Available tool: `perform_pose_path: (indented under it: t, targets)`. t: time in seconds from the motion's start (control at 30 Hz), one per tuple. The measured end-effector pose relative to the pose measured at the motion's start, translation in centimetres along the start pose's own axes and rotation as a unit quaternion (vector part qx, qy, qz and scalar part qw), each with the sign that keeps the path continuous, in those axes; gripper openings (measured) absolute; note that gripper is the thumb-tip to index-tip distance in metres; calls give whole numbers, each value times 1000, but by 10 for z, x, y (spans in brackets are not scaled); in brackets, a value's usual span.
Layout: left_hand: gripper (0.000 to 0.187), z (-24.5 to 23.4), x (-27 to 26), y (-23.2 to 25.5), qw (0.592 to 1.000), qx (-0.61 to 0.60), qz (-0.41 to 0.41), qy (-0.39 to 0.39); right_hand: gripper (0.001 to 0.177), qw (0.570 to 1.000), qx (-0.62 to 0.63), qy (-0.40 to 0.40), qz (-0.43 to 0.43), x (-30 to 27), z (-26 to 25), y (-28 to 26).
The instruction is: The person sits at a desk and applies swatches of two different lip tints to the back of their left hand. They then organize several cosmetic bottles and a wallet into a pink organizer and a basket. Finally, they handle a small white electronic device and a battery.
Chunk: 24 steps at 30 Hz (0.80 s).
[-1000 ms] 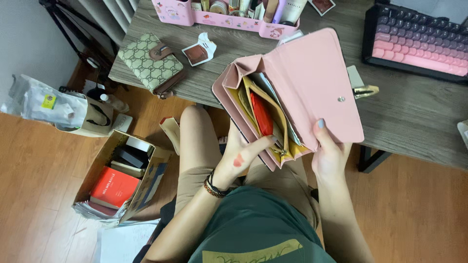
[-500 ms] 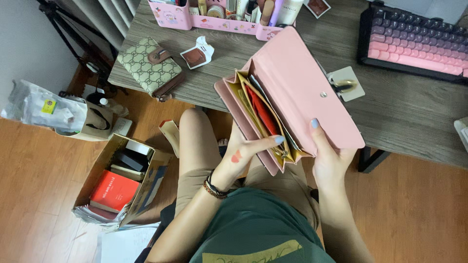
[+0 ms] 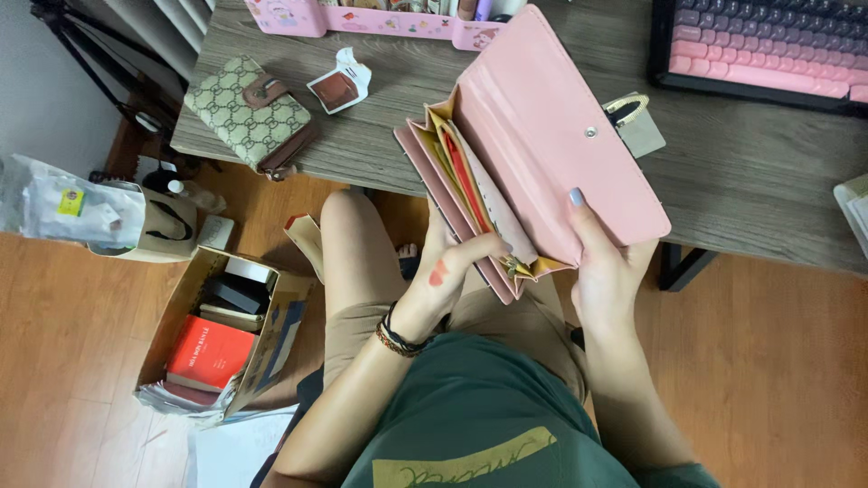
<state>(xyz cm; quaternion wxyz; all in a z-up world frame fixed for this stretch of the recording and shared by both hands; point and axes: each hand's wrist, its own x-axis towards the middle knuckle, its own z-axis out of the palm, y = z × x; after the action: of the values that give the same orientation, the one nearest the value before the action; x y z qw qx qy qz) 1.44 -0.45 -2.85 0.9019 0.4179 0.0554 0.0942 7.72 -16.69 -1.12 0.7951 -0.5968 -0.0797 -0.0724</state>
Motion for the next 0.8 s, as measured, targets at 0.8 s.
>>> perform_pose_path:
  t: [0.8]
  targets:
    - [103, 3, 7, 9, 999, 0, 15, 31, 35, 988, -151, -31, -16, -2, -15, 5]
